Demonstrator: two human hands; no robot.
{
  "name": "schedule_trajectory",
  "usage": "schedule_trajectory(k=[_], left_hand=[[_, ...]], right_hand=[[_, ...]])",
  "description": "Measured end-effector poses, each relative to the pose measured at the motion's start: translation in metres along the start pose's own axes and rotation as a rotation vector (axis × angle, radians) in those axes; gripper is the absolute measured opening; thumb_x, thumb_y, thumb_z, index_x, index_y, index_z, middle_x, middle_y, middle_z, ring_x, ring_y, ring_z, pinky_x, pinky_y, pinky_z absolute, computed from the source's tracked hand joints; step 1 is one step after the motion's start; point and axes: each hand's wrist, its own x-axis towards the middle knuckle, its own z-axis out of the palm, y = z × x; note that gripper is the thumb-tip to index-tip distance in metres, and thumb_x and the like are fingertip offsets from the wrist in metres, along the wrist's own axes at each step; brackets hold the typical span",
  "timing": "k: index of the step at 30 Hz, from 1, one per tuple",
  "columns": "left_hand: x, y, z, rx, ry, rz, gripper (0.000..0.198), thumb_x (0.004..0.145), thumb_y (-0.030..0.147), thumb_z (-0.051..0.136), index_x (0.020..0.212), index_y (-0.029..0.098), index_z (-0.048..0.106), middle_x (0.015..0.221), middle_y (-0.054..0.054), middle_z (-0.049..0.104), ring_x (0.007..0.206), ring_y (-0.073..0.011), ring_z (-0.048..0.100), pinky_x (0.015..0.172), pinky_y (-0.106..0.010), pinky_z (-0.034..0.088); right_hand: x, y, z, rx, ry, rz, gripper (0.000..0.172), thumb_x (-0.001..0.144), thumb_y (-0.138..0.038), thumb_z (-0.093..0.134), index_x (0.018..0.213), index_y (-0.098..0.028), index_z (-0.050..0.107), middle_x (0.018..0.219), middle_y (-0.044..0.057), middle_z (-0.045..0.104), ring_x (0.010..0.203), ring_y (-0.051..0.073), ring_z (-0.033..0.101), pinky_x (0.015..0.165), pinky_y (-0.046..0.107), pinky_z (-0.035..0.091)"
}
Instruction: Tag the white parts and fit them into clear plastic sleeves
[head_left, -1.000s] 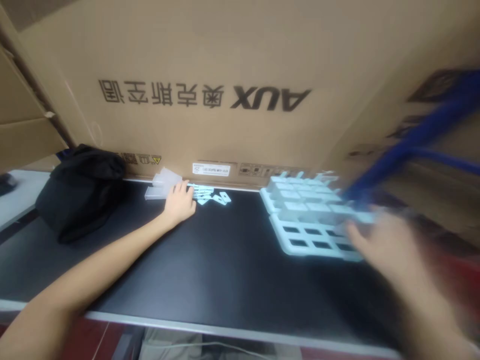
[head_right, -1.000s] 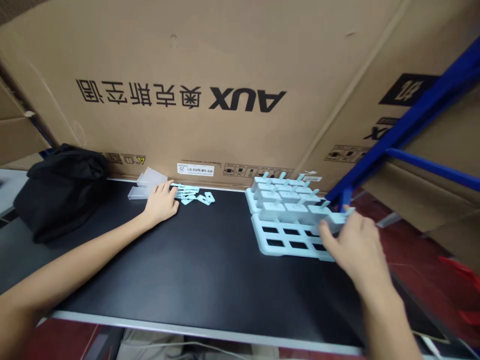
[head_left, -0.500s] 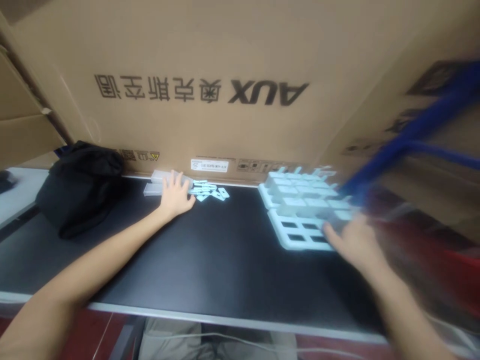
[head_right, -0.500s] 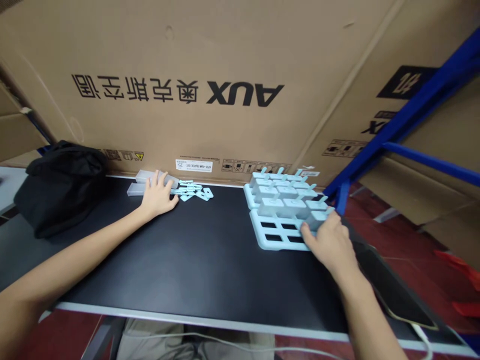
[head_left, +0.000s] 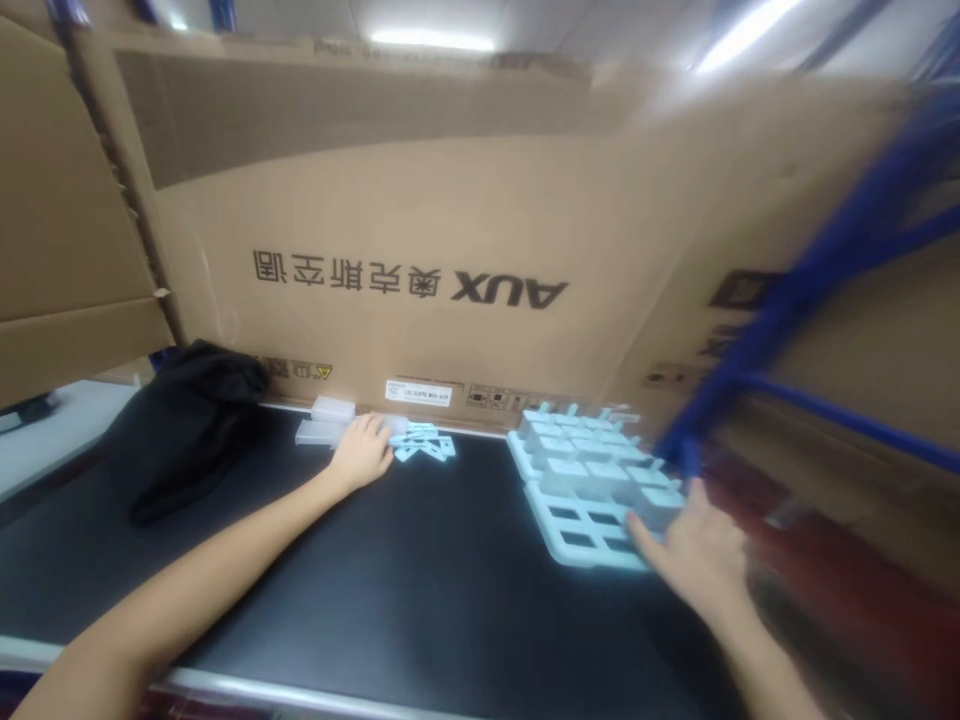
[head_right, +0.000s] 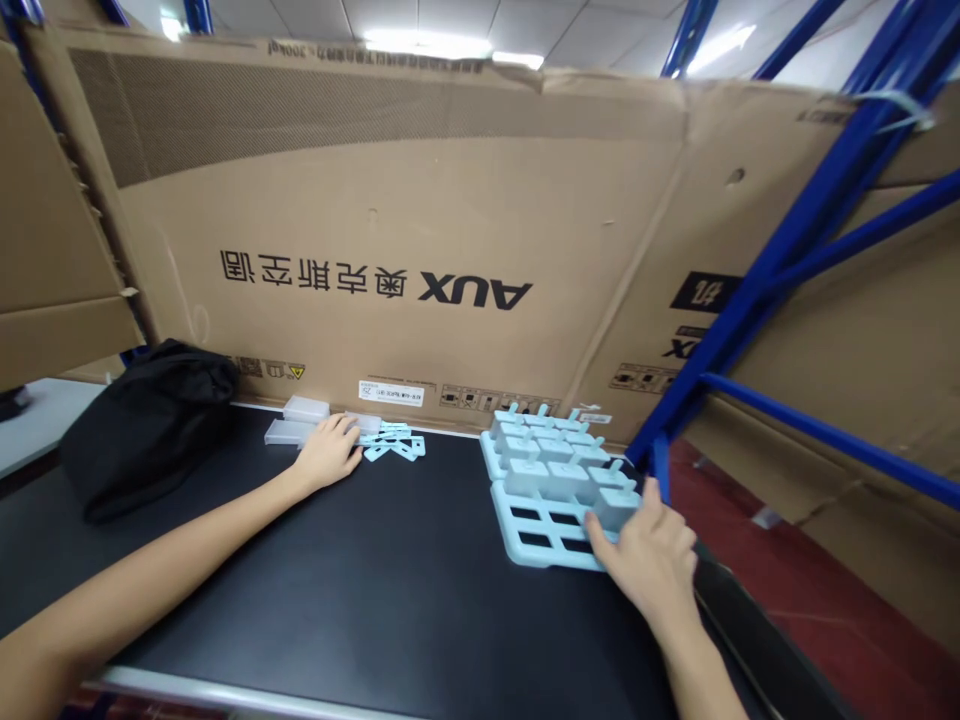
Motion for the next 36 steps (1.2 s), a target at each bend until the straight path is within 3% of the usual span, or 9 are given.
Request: schedule_trajectory(k=[3, 6, 8, 11, 15, 20, 25, 30, 36], left_hand=[[0.001, 0.000, 0.000, -0.021, 0.008, 0.067, 0.015, 0.095, 0.021, 0.056, 0.100, 0.016, 0.070, 0.118, -0.015, 0.068, 0.115, -0.0296, 0.059, 0.102, -0.046, 0.048], [0.002, 0.004, 0.000, -0.046, 0.004, 0.129, 0.015, 0.097, 0.021, 0.055, 0.095, 0.017, 0.069, 0.105, -0.013, 0.068, 0.105, -0.0273, 0.061, 0.095, -0.042, 0.048], [0.003, 0.008, -0.001, -0.056, 0.001, 0.150, 0.019, 0.101, 0.023, 0.052, 0.094, 0.017, 0.069, 0.099, -0.013, 0.068, 0.101, -0.0268, 0.062, 0.092, -0.041, 0.048], [0.002, 0.016, -0.002, -0.044, 0.008, 0.163, 0.029, 0.106, 0.027, 0.043, 0.096, 0.017, 0.069, 0.095, -0.013, 0.069, 0.097, -0.0264, 0.063, 0.087, -0.040, 0.049], [-0.002, 0.023, -0.002, 0.011, 0.059, 0.191, 0.036, 0.108, 0.031, 0.041, 0.090, 0.016, 0.069, 0.085, -0.011, 0.068, 0.089, -0.0250, 0.064, 0.080, -0.037, 0.049], [0.005, 0.010, -0.021, 0.063, -0.028, 0.146, 0.042, 0.101, 0.052, 0.051, 0.103, 0.015, 0.071, 0.099, -0.016, 0.068, 0.100, -0.0308, 0.061, 0.087, -0.043, 0.050], [0.030, -0.034, -0.060, 0.174, -0.345, -0.016, 0.055, 0.088, 0.058, 0.064, 0.121, 0.015, 0.071, 0.129, -0.019, 0.062, 0.126, -0.0382, 0.049, 0.107, -0.049, 0.041], [0.043, -0.055, -0.082, 0.182, -0.719, 0.022, 0.068, 0.078, 0.064, 0.073, 0.130, 0.021, 0.070, 0.140, -0.015, 0.060, 0.130, -0.0362, 0.050, 0.109, -0.045, 0.040], [0.048, -0.051, -0.088, 0.138, -0.714, 0.015, 0.052, 0.072, 0.053, 0.082, 0.111, 0.022, 0.072, 0.127, -0.013, 0.067, 0.123, -0.0361, 0.058, 0.101, -0.045, 0.045]], right_hand=[[0.006, -0.016, -0.021, 0.077, 0.172, 0.097, 0.097, 0.093, -0.066, 0.044, 0.163, -0.002, 0.024, 0.143, 0.038, 0.044, 0.132, 0.059, 0.045, 0.095, 0.075, 0.044], [0.013, -0.060, -0.042, 0.157, 0.209, -0.031, 0.083, 0.094, -0.056, 0.050, 0.156, -0.002, 0.037, 0.136, 0.035, 0.052, 0.134, 0.054, 0.045, 0.103, 0.074, 0.039], [0.016, -0.107, -0.046, 0.251, 0.081, -0.294, 0.064, 0.096, -0.046, 0.049, 0.146, -0.006, 0.049, 0.126, 0.029, 0.060, 0.126, 0.045, 0.053, 0.106, 0.066, 0.041], [0.018, -0.182, -0.034, 0.325, -0.241, -0.620, 0.053, 0.099, -0.037, 0.046, 0.145, -0.010, 0.054, 0.137, 0.023, 0.059, 0.129, 0.036, 0.053, 0.110, 0.052, 0.044], [0.020, -0.241, -0.003, 0.295, -0.415, -0.715, 0.049, 0.098, -0.027, 0.049, 0.145, -0.014, 0.056, 0.146, 0.019, 0.059, 0.130, 0.033, 0.053, 0.103, 0.045, 0.049], [0.015, -0.239, 0.015, 0.242, -0.490, -0.690, 0.033, 0.101, -0.025, 0.047, 0.125, -0.014, 0.067, 0.128, 0.017, 0.069, 0.115, 0.030, 0.061, 0.096, 0.041, 0.052], [0.013, -0.224, 0.018, 0.229, -0.582, -0.597, 0.030, 0.104, -0.028, 0.044, 0.118, -0.013, 0.066, 0.125, 0.019, 0.064, 0.117, 0.031, 0.057, 0.099, 0.040, 0.048], [0.018, -0.223, 0.019, 0.243, -0.621, -0.536, 0.024, 0.101, -0.025, 0.047, 0.113, -0.012, 0.064, 0.119, 0.019, 0.063, 0.113, 0.030, 0.059, 0.095, 0.038, 0.048], [0.022, -0.219, 0.012, 0.285, -0.614, -0.486, 0.020, 0.093, -0.018, 0.053, 0.111, -0.015, 0.060, 0.113, 0.016, 0.065, 0.104, 0.027, 0.062, 0.086, 0.034, 0.047]])
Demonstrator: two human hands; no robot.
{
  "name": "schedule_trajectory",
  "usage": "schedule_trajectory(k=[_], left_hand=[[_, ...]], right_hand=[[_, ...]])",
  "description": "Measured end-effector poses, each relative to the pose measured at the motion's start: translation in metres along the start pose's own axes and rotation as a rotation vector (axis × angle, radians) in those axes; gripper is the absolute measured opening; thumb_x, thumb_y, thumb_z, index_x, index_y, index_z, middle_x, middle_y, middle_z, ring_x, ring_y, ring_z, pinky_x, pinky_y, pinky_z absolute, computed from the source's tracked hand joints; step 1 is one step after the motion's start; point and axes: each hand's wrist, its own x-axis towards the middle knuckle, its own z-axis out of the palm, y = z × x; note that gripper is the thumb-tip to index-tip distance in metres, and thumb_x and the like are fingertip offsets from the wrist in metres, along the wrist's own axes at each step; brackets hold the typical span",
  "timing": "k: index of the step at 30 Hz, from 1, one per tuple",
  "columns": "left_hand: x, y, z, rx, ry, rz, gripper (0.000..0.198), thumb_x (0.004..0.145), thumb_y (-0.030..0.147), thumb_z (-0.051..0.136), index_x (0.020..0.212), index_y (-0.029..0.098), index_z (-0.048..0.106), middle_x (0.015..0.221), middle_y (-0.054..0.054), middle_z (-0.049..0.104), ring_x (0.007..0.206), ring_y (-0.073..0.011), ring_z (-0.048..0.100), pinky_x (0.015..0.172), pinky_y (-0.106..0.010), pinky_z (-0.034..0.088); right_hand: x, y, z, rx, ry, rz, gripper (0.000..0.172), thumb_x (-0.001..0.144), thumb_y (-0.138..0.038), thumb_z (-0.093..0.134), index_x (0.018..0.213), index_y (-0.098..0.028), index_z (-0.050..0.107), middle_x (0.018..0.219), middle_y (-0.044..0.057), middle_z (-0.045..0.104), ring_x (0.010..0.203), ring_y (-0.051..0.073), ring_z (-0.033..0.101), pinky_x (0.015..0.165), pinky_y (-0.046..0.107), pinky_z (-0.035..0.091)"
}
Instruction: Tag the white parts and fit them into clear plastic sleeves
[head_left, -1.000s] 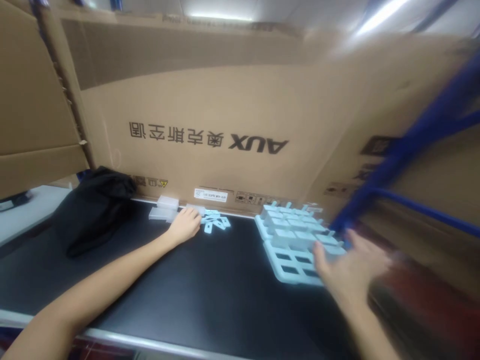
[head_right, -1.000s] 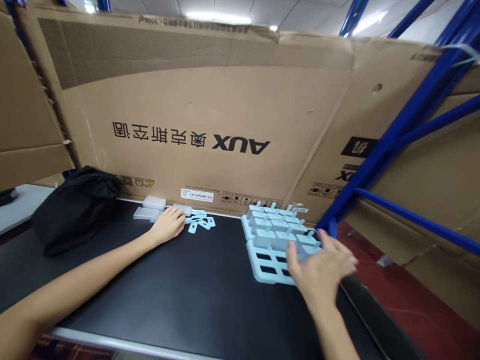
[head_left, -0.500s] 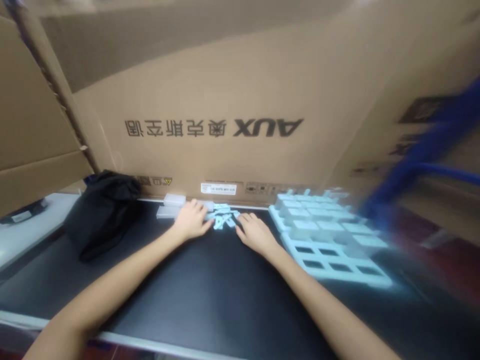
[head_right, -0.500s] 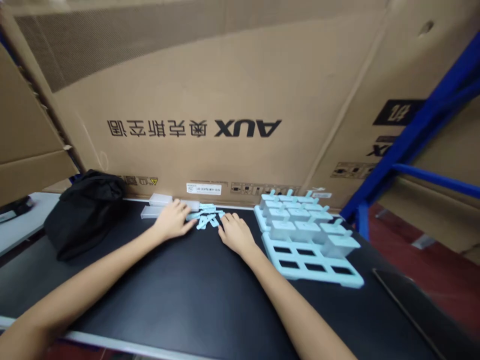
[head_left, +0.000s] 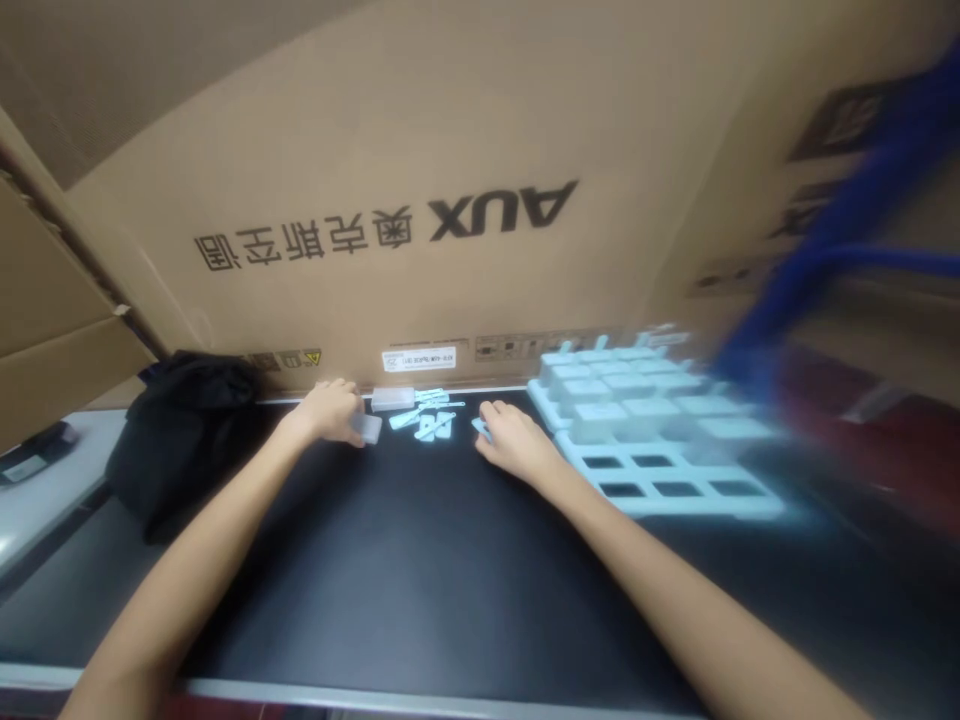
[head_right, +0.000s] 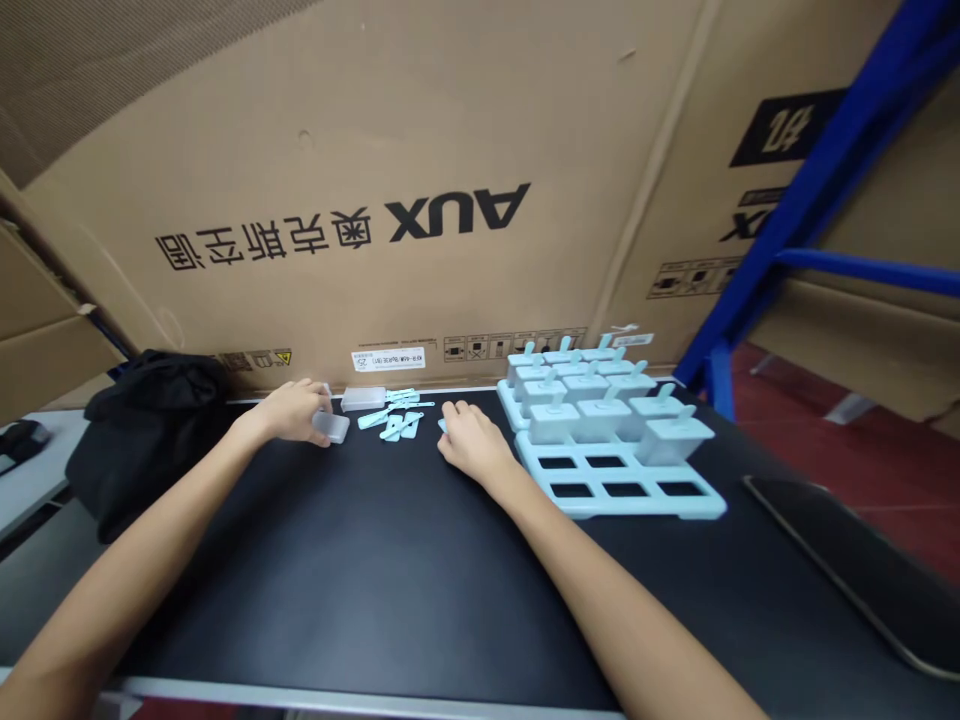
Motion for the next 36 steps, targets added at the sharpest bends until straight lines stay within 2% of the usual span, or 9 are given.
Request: schedule_trajectory(k=[4, 7, 11, 14, 18, 23, 25, 30, 36], left_hand=[[0.000, 0.012, -0.003, -0.245, 0.180, 0.038, 0.052, 0.076, 0.056, 0.078, 0.106, 0.020, 0.058, 0.100, -0.009, 0.070, 0.092, -0.0295, 0.066, 0.080, -0.038, 0.048], [0.001, 0.041, 0.009, -0.705, 0.333, 0.111, 0.045, 0.087, 0.059, 0.069, 0.102, 0.022, 0.047, 0.088, -0.003, 0.067, 0.080, -0.0224, 0.065, 0.075, -0.034, 0.048], [0.008, 0.087, 0.040, -1.361, 0.454, 0.295, 0.041, 0.101, 0.063, 0.051, 0.107, 0.024, 0.038, 0.103, -0.006, 0.070, 0.099, -0.0209, 0.068, 0.092, -0.038, 0.052], [0.012, 0.107, 0.057, -1.539, 0.422, 0.374, 0.046, 0.102, 0.067, 0.046, 0.114, 0.024, 0.035, 0.121, -0.010, 0.065, 0.114, -0.0222, 0.064, 0.103, -0.042, 0.049], [0.015, 0.117, 0.065, -1.484, 0.514, 0.430, 0.048, 0.101, 0.066, 0.050, 0.120, 0.024, 0.039, 0.137, -0.012, 0.053, 0.120, -0.0217, 0.058, 0.104, -0.040, 0.049], [0.024, 0.127, 0.071, -1.441, 0.603, 0.516, 0.046, 0.099, 0.065, 0.055, 0.119, 0.024, 0.046, 0.129, -0.011, 0.053, 0.114, -0.0220, 0.058, 0.095, -0.037, 0.053], [0.026, 0.129, 0.074, -1.381, 0.580, 0.522, 0.047, 0.098, 0.064, 0.058, 0.120, 0.023, 0.050, 0.127, -0.011, 0.054, 0.115, -0.0238, 0.058, 0.095, -0.038, 0.053], [0.022, 0.132, 0.075, -1.022, 0.459, 0.415, 0.055, 0.089, 0.053, 0.074, 0.130, 0.023, 0.052, 0.126, -0.011, 0.059, 0.108, -0.0265, 0.060, 0.090, -0.042, 0.053], [0.020, 0.133, 0.076, -0.860, 0.409, 0.293, 0.041, 0.088, 0.039, 0.070, 0.121, 0.021, 0.055, 0.106, -0.006, 0.064, 0.091, -0.0226, 0.061, 0.079, -0.036, 0.051]], right_hand=[[-0.003, 0.005, -0.002, 0.092, 0.001, -0.032, 0.017, 0.089, -0.019, 0.056, 0.106, -0.016, 0.059, 0.106, 0.013, 0.064, 0.095, 0.025, 0.062, 0.082, 0.033, 0.046], [-0.005, 0.005, 0.000, 0.196, -0.012, -0.133, 0.015, 0.083, -0.018, 0.062, 0.097, -0.018, 0.059, 0.102, 0.009, 0.064, 0.092, 0.022, 0.061, 0.083, 0.032, 0.046], [-0.007, -0.001, 0.002, 0.340, -0.013, -0.282, 0.023, 0.078, -0.016, 0.068, 0.099, -0.020, 0.060, 0.102, 0.007, 0.066, 0.100, 0.022, 0.061, 0.088, 0.033, 0.049], [-0.010, -0.006, 0.001, 0.507, 0.061, -0.331, 0.039, 0.086, -0.024, 0.067, 0.123, -0.021, 0.055, 0.110, 0.008, 0.065, 0.101, 0.021, 0.060, 0.086, 0.035, 0.051], [-0.016, -0.011, -0.007, 0.761, 0.054, -0.432, 0.047, 0.086, -0.019, 0.061, 0.131, -0.021, 0.049, 0.101, 0.004, 0.062, 0.081, 0.016, 0.057, 0.074, 0.031, 0.049], [-0.020, -0.010, -0.018, 0.629, 0.039, -0.465, 0.023, 0.088, -0.024, 0.064, 0.110, -0.021, 0.059, 0.096, 0.005, 0.060, 0.088, 0.020, 0.054, 0.077, 0.035, 0.048], [-0.017, -0.007, -0.020, 0.555, 0.070, -0.473, 0.010, 0.095, -0.031, 0.060, 0.099, -0.022, 0.062, 0.092, 0.006, 0.063, 0.092, 0.022, 0.053, 0.081, 0.037, 0.047], [-0.009, 0.008, -0.013, 0.472, 0.070, -0.415, 0.014, 0.093, -0.034, 0.063, 0.086, -0.022, 0.059, 0.083, 0.004, 0.062, 0.083, 0.020, 0.055, 0.074, 0.034, 0.045], [-0.012, 0.010, -0.002, 0.549, -0.070, -0.290, 0.036, 0.093, -0.036, 0.062, 0.122, -0.019, 0.048, 0.084, 0.002, 0.065, 0.073, 0.019, 0.062, 0.068, 0.030, 0.046]])
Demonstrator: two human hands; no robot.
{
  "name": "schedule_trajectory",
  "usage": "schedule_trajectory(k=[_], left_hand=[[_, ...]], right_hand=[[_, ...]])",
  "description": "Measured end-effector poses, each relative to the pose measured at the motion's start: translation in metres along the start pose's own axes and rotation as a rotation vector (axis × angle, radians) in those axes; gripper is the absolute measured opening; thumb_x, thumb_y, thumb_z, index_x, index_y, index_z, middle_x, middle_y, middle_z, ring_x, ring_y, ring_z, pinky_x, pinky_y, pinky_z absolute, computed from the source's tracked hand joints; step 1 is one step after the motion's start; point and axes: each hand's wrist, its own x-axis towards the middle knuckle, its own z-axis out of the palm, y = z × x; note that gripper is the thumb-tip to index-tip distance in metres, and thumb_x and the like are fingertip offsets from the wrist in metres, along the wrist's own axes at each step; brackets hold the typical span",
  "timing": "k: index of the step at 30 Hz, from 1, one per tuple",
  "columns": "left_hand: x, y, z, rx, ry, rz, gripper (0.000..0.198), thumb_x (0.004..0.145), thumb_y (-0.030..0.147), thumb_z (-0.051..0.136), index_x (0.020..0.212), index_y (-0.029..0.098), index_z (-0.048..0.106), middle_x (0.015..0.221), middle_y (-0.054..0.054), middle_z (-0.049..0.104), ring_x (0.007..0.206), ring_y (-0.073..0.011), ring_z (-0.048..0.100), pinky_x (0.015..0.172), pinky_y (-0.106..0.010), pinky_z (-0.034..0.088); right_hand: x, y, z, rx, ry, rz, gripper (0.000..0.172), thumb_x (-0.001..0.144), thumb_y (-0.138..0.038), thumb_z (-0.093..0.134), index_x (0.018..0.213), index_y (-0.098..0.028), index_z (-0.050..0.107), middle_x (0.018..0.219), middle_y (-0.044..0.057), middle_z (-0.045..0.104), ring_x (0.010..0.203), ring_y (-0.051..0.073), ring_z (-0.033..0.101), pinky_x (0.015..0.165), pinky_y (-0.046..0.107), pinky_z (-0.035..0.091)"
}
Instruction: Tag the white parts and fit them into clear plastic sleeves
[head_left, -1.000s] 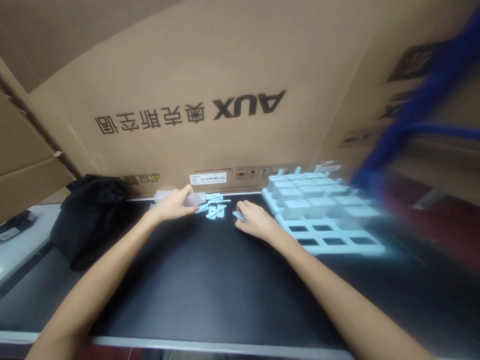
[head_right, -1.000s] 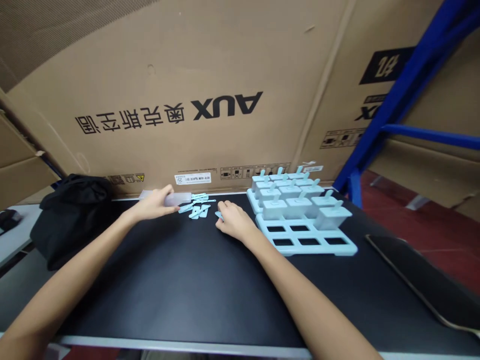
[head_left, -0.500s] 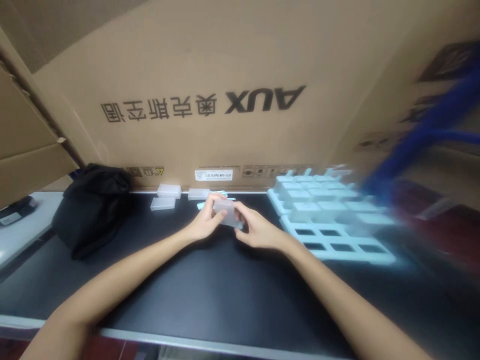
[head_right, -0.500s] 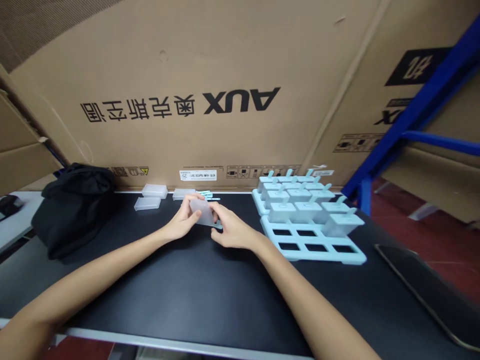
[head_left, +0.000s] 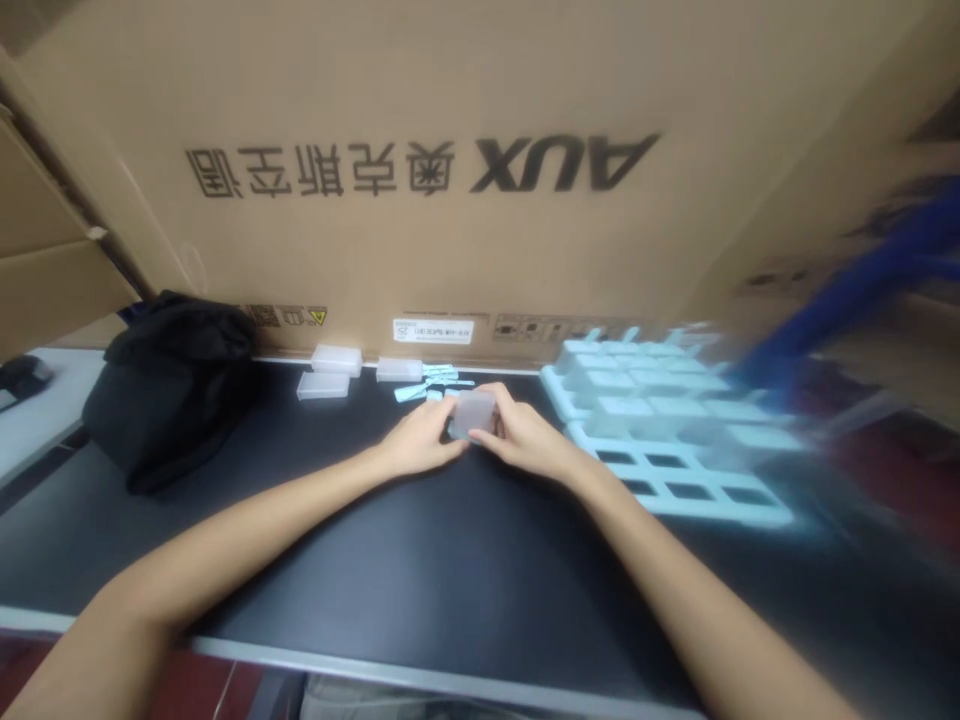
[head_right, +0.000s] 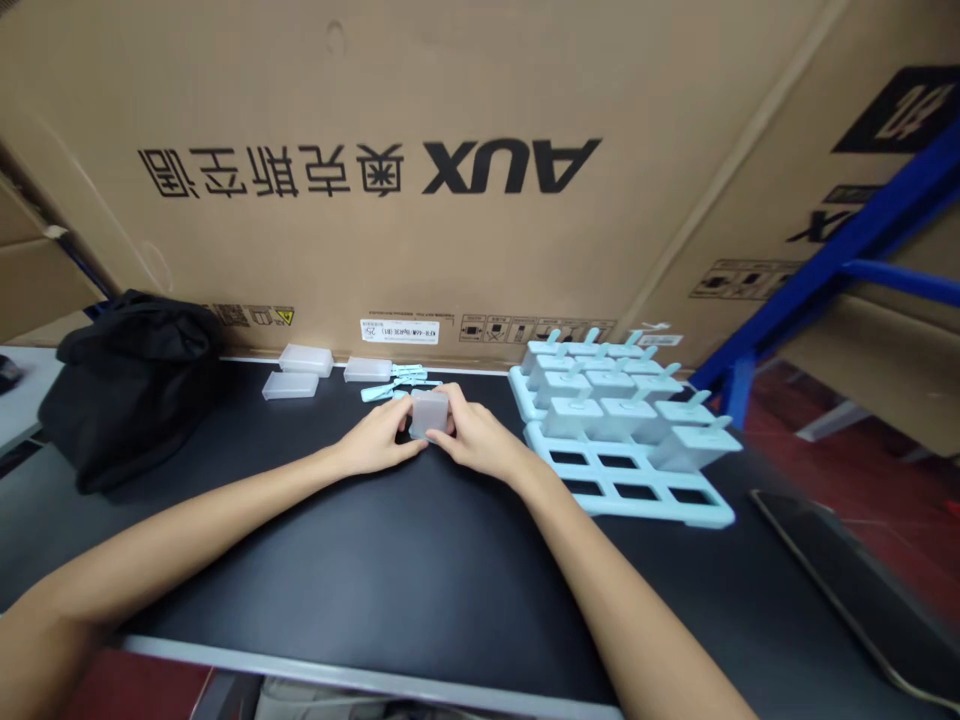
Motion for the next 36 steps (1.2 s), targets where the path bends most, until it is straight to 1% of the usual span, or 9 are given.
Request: schedule_trajectory(k=[4, 7, 10, 16, 21, 26, 29, 32, 36], left_hand=[[0.002, -0.004, 0.002, -0.016, 0.020, -0.008, 0.032, 0.087, 0.041, 0.069, 0.108, 0.018, 0.059, 0.094, -0.005, 0.065, 0.081, -0.0203, 0.061, 0.069, -0.032, 0.048], [0.003, -0.006, 0.001, -0.068, 0.019, -0.001, 0.031, 0.083, 0.037, 0.072, 0.105, 0.018, 0.061, 0.089, -0.003, 0.067, 0.076, -0.0185, 0.062, 0.067, -0.030, 0.048], [0.003, -0.006, 0.000, -0.088, 0.014, -0.007, 0.029, 0.080, 0.035, 0.073, 0.101, 0.017, 0.062, 0.088, -0.003, 0.068, 0.074, -0.0179, 0.063, 0.067, -0.029, 0.048], [0.004, -0.003, -0.002, -0.054, -0.013, 0.011, 0.019, 0.081, 0.034, 0.071, 0.085, 0.018, 0.062, 0.081, -0.002, 0.067, 0.073, -0.0181, 0.062, 0.068, -0.029, 0.047], [0.003, -0.001, -0.003, -0.082, 0.005, 0.037, 0.024, 0.082, 0.039, 0.073, 0.080, 0.016, 0.065, 0.079, -0.002, 0.068, 0.072, -0.0177, 0.063, 0.067, -0.028, 0.046], [0.000, 0.000, -0.011, -0.193, -0.029, 0.004, 0.024, 0.082, 0.038, 0.075, 0.095, 0.017, 0.074, 0.087, -0.001, 0.074, 0.077, -0.0179, 0.067, 0.070, -0.027, 0.050], [0.000, -0.001, -0.019, -0.126, -0.044, 0.009, 0.022, 0.084, 0.036, 0.073, 0.097, 0.018, 0.073, 0.091, -0.002, 0.075, 0.080, -0.0193, 0.069, 0.075, -0.029, 0.053], [-0.001, -0.002, -0.022, -0.015, -0.066, 0.081, 0.021, 0.087, 0.037, 0.070, 0.100, 0.020, 0.072, 0.101, -0.004, 0.075, 0.090, -0.0225, 0.070, 0.084, -0.033, 0.055], [-0.008, -0.005, -0.018, 0.041, -0.070, 0.096, 0.042, 0.096, 0.045, 0.061, 0.130, 0.021, 0.056, 0.118, -0.011, 0.071, 0.102, -0.0276, 0.070, 0.092, -0.042, 0.057]], right_hand=[[-0.002, -0.009, 0.004, -0.022, 0.008, 0.014, 0.066, 0.093, -0.028, 0.060, 0.151, -0.016, 0.032, 0.079, 0.000, 0.065, 0.072, 0.021, 0.066, 0.071, 0.032, 0.049], [-0.002, -0.016, 0.004, -0.069, -0.006, -0.035, 0.074, 0.093, -0.024, 0.059, 0.160, -0.021, 0.028, 0.078, -0.001, 0.065, 0.072, 0.021, 0.067, 0.073, 0.033, 0.051], [-0.002, -0.019, 0.005, -0.081, -0.020, -0.051, 0.072, 0.093, -0.022, 0.058, 0.161, -0.025, 0.033, 0.079, -0.001, 0.067, 0.071, 0.021, 0.067, 0.073, 0.032, 0.051], [-0.003, -0.019, 0.013, -0.152, 0.004, -0.044, 0.063, 0.098, -0.030, 0.054, 0.158, -0.022, 0.037, 0.089, 0.004, 0.073, 0.078, 0.023, 0.071, 0.078, 0.034, 0.053], [-0.002, -0.023, 0.017, -0.149, 0.041, -0.013, 0.055, 0.101, -0.039, 0.050, 0.153, -0.022, 0.042, 0.101, 0.008, 0.075, 0.088, 0.026, 0.074, 0.082, 0.037, 0.054], [0.000, -0.031, 0.018, -0.067, 0.034, -0.056, 0.051, 0.099, -0.035, 0.055, 0.148, -0.024, 0.048, 0.099, 0.006, 0.075, 0.083, 0.023, 0.071, 0.081, 0.034, 0.052], [0.001, -0.036, 0.016, -0.063, 0.028, -0.056, 0.052, 0.097, -0.031, 0.057, 0.148, -0.023, 0.049, 0.096, 0.005, 0.074, 0.082, 0.022, 0.070, 0.079, 0.032, 0.050], [-0.001, -0.039, 0.012, -0.091, 0.009, -0.020, 0.059, 0.093, -0.026, 0.059, 0.150, -0.021, 0.045, 0.098, 0.006, 0.074, 0.082, 0.022, 0.070, 0.077, 0.031, 0.048], [-0.005, -0.043, 0.007, -0.106, -0.025, 0.011, 0.057, 0.095, -0.027, 0.055, 0.150, -0.022, 0.042, 0.113, 0.011, 0.073, 0.095, 0.025, 0.071, 0.081, 0.032, 0.049]])
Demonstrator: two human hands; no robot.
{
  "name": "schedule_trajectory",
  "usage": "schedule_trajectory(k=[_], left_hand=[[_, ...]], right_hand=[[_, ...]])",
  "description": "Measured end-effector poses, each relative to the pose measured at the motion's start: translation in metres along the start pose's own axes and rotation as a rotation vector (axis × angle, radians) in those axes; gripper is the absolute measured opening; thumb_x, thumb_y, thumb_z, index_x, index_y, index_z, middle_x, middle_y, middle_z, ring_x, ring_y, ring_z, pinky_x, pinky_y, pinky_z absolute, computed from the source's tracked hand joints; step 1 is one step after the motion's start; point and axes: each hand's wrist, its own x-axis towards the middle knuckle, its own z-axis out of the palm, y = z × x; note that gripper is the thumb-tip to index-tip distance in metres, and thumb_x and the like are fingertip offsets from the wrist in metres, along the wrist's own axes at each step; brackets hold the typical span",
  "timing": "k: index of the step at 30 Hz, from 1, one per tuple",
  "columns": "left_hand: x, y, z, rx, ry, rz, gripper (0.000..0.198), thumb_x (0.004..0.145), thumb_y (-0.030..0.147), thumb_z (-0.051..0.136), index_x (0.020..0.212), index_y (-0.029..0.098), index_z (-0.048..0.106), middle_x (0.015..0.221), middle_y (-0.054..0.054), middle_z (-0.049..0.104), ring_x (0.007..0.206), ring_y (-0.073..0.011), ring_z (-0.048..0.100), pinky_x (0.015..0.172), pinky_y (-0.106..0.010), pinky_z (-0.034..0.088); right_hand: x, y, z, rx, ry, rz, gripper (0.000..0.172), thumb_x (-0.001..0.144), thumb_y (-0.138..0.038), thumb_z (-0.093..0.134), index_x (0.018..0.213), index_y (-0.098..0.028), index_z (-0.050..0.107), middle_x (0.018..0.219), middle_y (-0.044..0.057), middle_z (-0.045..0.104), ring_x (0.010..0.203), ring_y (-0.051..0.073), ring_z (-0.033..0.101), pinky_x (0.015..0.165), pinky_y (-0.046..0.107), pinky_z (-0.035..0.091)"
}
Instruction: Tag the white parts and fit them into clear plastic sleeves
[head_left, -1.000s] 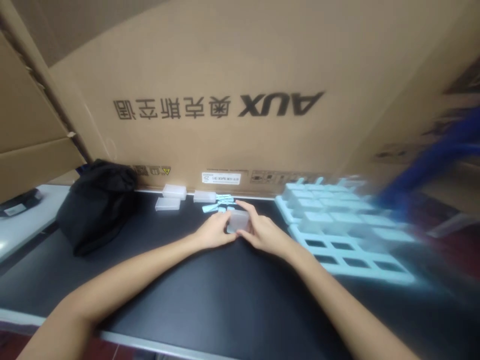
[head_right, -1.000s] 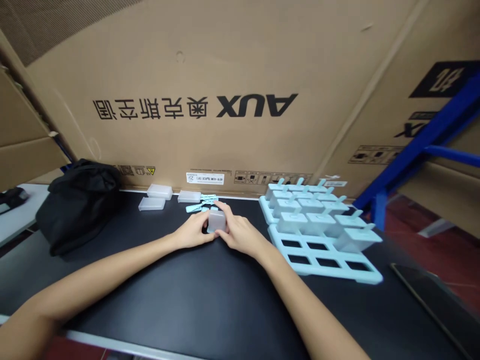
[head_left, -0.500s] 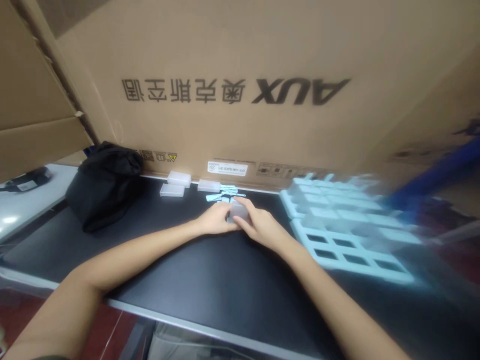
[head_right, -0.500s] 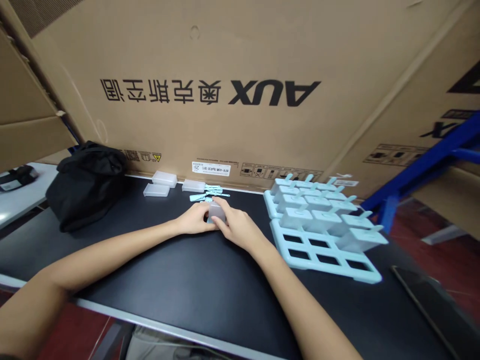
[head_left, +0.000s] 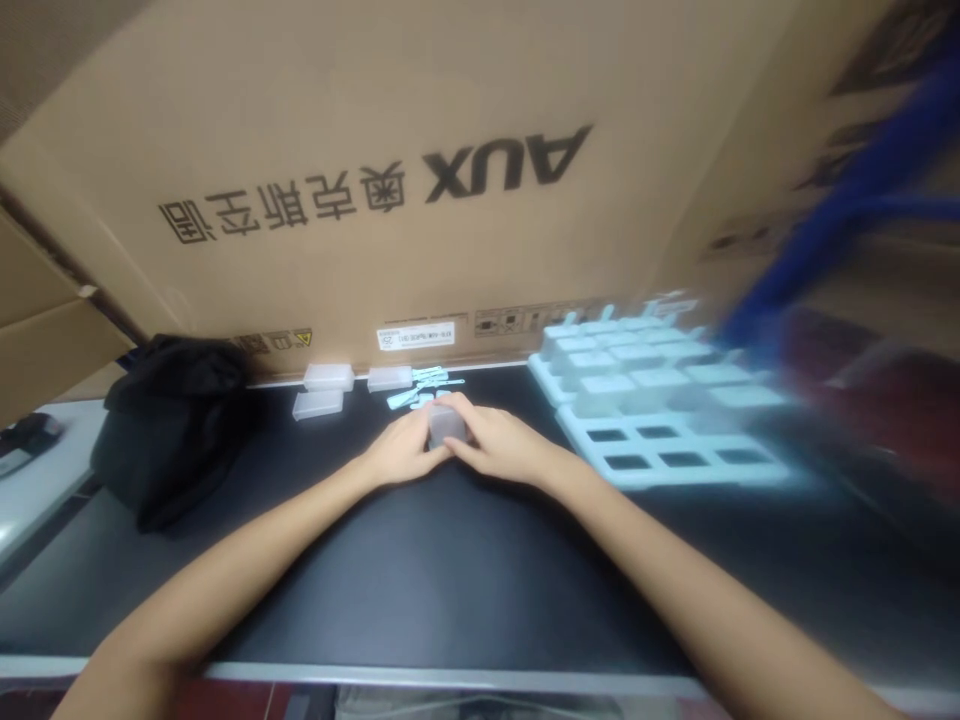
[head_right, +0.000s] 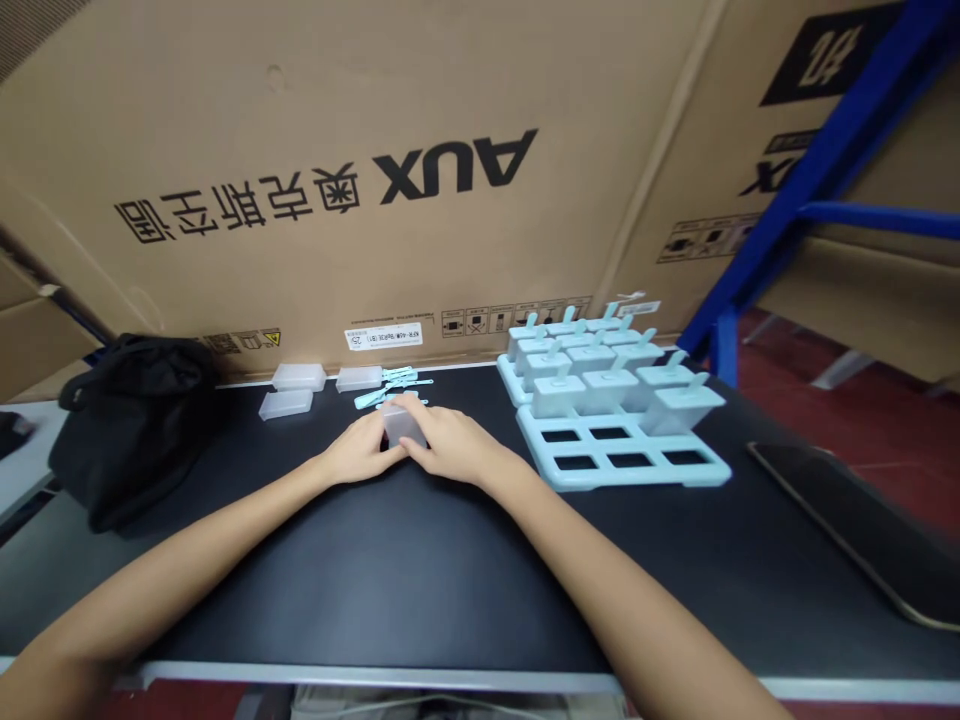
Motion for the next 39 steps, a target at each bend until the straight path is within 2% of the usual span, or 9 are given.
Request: schedule_trajectory(k=[4, 6, 11, 16, 19, 24, 30, 35, 39], left_hand=[[-0.008, -0.006, 0.007, 0.005, 0.146, -0.004, 0.080, 0.092, 0.045, 0.067, 0.154, 0.020, 0.023, 0.138, -0.018, 0.061, 0.103, -0.0281, 0.072, 0.087, -0.044, 0.060], [-0.009, -0.008, 0.008, 0.045, 0.164, 0.065, 0.082, 0.093, 0.043, 0.066, 0.157, 0.022, 0.019, 0.145, -0.018, 0.057, 0.108, -0.0283, 0.072, 0.091, -0.044, 0.060], [-0.008, -0.003, 0.005, 0.154, 0.063, 0.113, 0.065, 0.099, 0.043, 0.058, 0.155, 0.022, 0.032, 0.139, -0.016, 0.064, 0.119, -0.0320, 0.069, 0.099, -0.049, 0.058], [-0.008, 0.002, 0.004, 0.145, 0.019, 0.086, 0.083, 0.090, 0.050, 0.070, 0.158, 0.024, 0.028, 0.152, -0.019, 0.054, 0.132, -0.0367, 0.062, 0.105, -0.054, 0.055], [-0.007, 0.007, 0.010, 0.170, 0.012, 0.058, 0.081, 0.092, 0.046, 0.067, 0.158, 0.024, 0.026, 0.147, -0.020, 0.056, 0.127, -0.0374, 0.064, 0.099, -0.055, 0.059], [-0.005, 0.012, 0.020, 0.198, -0.010, 0.072, 0.075, 0.095, 0.036, 0.061, 0.158, 0.019, 0.025, 0.135, -0.022, 0.061, 0.118, -0.0384, 0.067, 0.087, -0.054, 0.062], [-0.007, 0.003, 0.023, 0.124, 0.033, 0.176, 0.063, 0.096, 0.029, 0.062, 0.153, 0.023, 0.035, 0.126, -0.014, 0.067, 0.116, -0.0322, 0.069, 0.099, -0.050, 0.058], [-0.005, 0.005, 0.021, 0.060, 0.034, 0.128, 0.057, 0.093, 0.029, 0.069, 0.145, 0.026, 0.047, 0.123, -0.009, 0.070, 0.107, -0.0263, 0.073, 0.095, -0.039, 0.058], [0.000, 0.015, 0.016, 0.148, -0.066, 0.002, 0.063, 0.091, 0.037, 0.068, 0.148, 0.025, 0.041, 0.121, -0.009, 0.070, 0.108, -0.0285, 0.072, 0.088, -0.038, 0.059]], right_hand=[[0.000, 0.000, 0.001, -0.014, -0.027, -0.017, 0.056, 0.097, -0.026, 0.051, 0.152, -0.024, 0.040, 0.114, 0.011, 0.073, 0.098, 0.026, 0.072, 0.083, 0.033, 0.050], [0.000, 0.003, 0.004, -0.024, -0.028, -0.013, 0.060, 0.095, -0.026, 0.051, 0.153, -0.021, 0.037, 0.118, 0.013, 0.072, 0.100, 0.027, 0.071, 0.084, 0.034, 0.050], [0.001, 0.020, 0.011, -0.058, 0.022, -0.040, 0.075, 0.088, -0.027, 0.056, 0.156, -0.010, 0.029, 0.137, 0.023, 0.061, 0.117, 0.031, 0.064, 0.093, 0.041, 0.050], [0.004, 0.038, 0.008, -0.257, -0.047, -0.050, 0.033, 0.082, -0.017, 0.056, 0.115, -0.017, 0.060, 0.113, 0.015, 0.065, 0.105, 0.031, 0.059, 0.087, 0.043, 0.050], [0.016, 0.046, 0.003, -0.278, -0.026, -0.054, 0.036, 0.082, -0.006, 0.047, 0.114, -0.016, 0.061, 0.116, 0.016, 0.062, 0.107, 0.030, 0.057, 0.091, 0.043, 0.049], [0.057, 0.051, 0.000, -0.264, 0.008, -0.132, 0.039, 0.089, -0.007, 0.047, 0.124, -0.014, 0.061, 0.128, 0.016, 0.061, 0.116, 0.027, 0.056, 0.100, 0.042, 0.048], [0.101, 0.050, 0.015, -0.263, -0.057, -0.167, 0.034, 0.088, -0.008, 0.057, 0.118, -0.016, 0.070, 0.115, 0.012, 0.073, 0.107, 0.025, 0.064, 0.095, 0.038, 0.050], [0.115, 0.047, 0.017, -0.280, -0.095, -0.177, 0.022, 0.089, -0.007, 0.055, 0.093, -0.015, 0.075, 0.097, 0.012, 0.074, 0.096, 0.024, 0.067, 0.086, 0.034, 0.048], [0.114, 0.047, 0.008, -0.256, -0.100, -0.169, 0.018, 0.090, -0.014, 0.058, 0.096, -0.014, 0.075, 0.102, 0.014, 0.073, 0.098, 0.025, 0.066, 0.085, 0.034, 0.047]])
